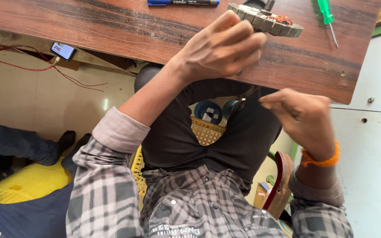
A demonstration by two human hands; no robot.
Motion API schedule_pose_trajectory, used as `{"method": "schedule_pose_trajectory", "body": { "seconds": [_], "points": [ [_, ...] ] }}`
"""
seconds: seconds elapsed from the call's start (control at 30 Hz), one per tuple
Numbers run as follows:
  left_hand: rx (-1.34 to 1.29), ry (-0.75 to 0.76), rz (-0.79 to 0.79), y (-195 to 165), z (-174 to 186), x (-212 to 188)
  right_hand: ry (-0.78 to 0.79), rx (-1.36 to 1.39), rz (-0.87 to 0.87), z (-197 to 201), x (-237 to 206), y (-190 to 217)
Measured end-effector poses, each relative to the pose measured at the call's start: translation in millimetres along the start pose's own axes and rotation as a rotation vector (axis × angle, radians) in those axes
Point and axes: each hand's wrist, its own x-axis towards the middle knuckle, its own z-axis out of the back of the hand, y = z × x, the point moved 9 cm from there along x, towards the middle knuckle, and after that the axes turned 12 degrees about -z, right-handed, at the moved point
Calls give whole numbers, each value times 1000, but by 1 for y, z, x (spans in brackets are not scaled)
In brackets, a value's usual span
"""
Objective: The person sits at a workbench and works on a small circular motor component with copper windings, holding it against the bench edge while fitting and pressing parts into place by hand and turning a screwdriver on it. They occasionally reposition the component and pick at its slots throughout the episode.
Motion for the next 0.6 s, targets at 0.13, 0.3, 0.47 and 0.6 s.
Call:
{"method": "schedule_pose_trajectory", "body": {
  "seconds": [0.13, 0.3, 0.47, 0.6],
  "points": [
    [-254, -127, 227, 12, 7, -4, -169, 31, 124, 39, 3, 27],
    [-463, -267, 524, 22, 15, -14, -325, -95, 248, 56, 38, 46],
    [-575, -380, 759, 19, 6, -29, -345, -158, 328, 45, 91, 23],
    [-638, -422, 884, 17, -10, -43, -359, -329, 400, 32, 115, -11]
  ]
}}
